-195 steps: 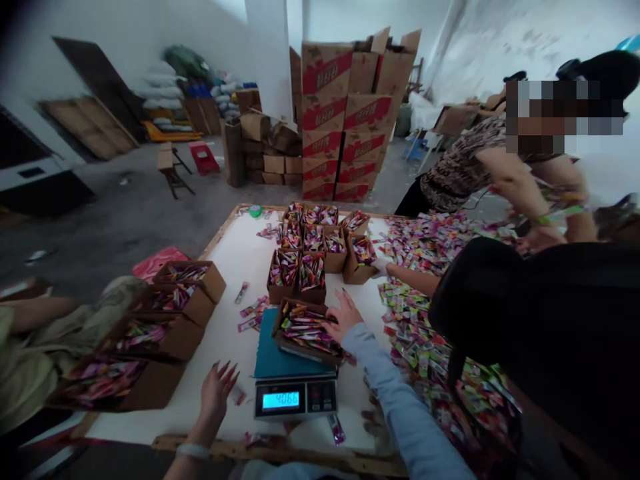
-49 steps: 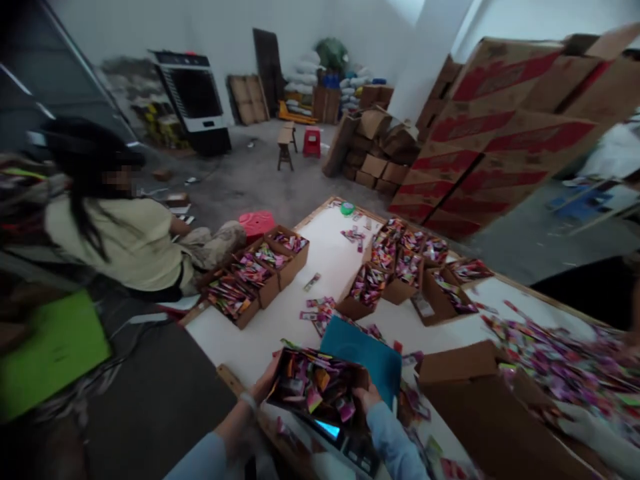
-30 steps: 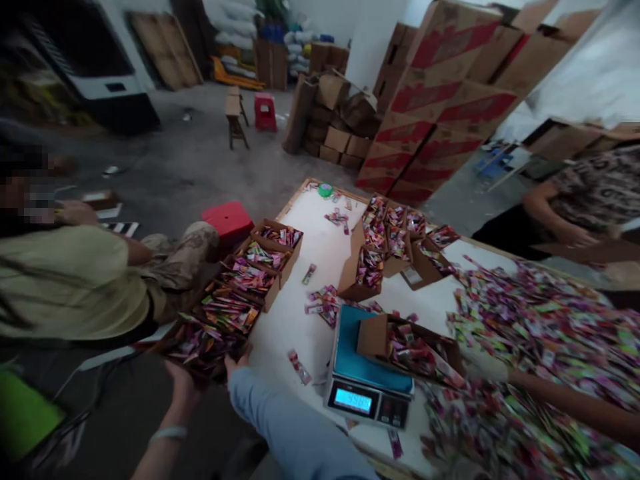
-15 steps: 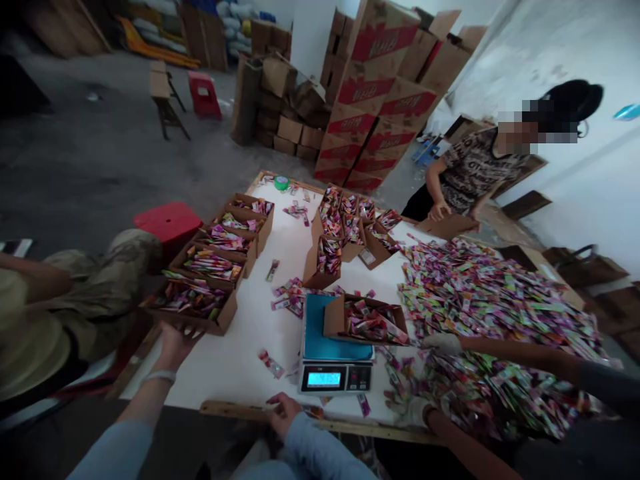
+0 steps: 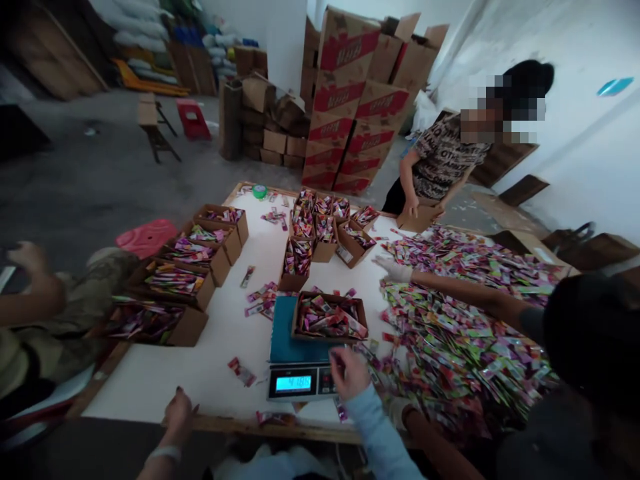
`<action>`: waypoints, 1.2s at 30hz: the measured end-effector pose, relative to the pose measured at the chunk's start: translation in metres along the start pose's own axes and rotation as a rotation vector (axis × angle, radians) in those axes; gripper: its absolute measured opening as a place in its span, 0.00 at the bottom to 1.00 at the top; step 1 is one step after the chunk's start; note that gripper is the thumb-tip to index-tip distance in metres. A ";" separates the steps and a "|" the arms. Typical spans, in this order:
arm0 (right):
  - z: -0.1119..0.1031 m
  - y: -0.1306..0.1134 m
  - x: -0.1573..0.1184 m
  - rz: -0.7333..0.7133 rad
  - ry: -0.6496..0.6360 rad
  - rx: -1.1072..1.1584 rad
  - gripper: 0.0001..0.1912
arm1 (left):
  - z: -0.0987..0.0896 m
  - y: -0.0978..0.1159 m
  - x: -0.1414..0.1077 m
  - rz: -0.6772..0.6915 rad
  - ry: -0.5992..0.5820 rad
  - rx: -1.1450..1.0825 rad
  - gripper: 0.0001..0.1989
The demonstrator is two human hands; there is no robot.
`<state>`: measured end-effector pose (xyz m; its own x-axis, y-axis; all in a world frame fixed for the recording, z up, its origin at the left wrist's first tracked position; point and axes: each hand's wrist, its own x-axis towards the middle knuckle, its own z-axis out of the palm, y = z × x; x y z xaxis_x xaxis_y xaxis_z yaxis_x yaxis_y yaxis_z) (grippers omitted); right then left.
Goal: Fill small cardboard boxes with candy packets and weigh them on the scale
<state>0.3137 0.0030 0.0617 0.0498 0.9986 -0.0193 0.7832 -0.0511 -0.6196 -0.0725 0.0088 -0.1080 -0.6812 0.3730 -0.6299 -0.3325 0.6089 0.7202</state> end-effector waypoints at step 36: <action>-0.148 0.177 0.022 0.248 0.006 -0.182 0.14 | 0.135 0.055 -0.108 0.192 -0.125 -0.118 0.16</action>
<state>0.5450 0.0132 0.0683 0.2569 0.9551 -0.1476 0.8448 -0.2961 -0.4458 0.0711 0.0962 -0.0398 -0.6558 0.5620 -0.5042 -0.2840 0.4351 0.8544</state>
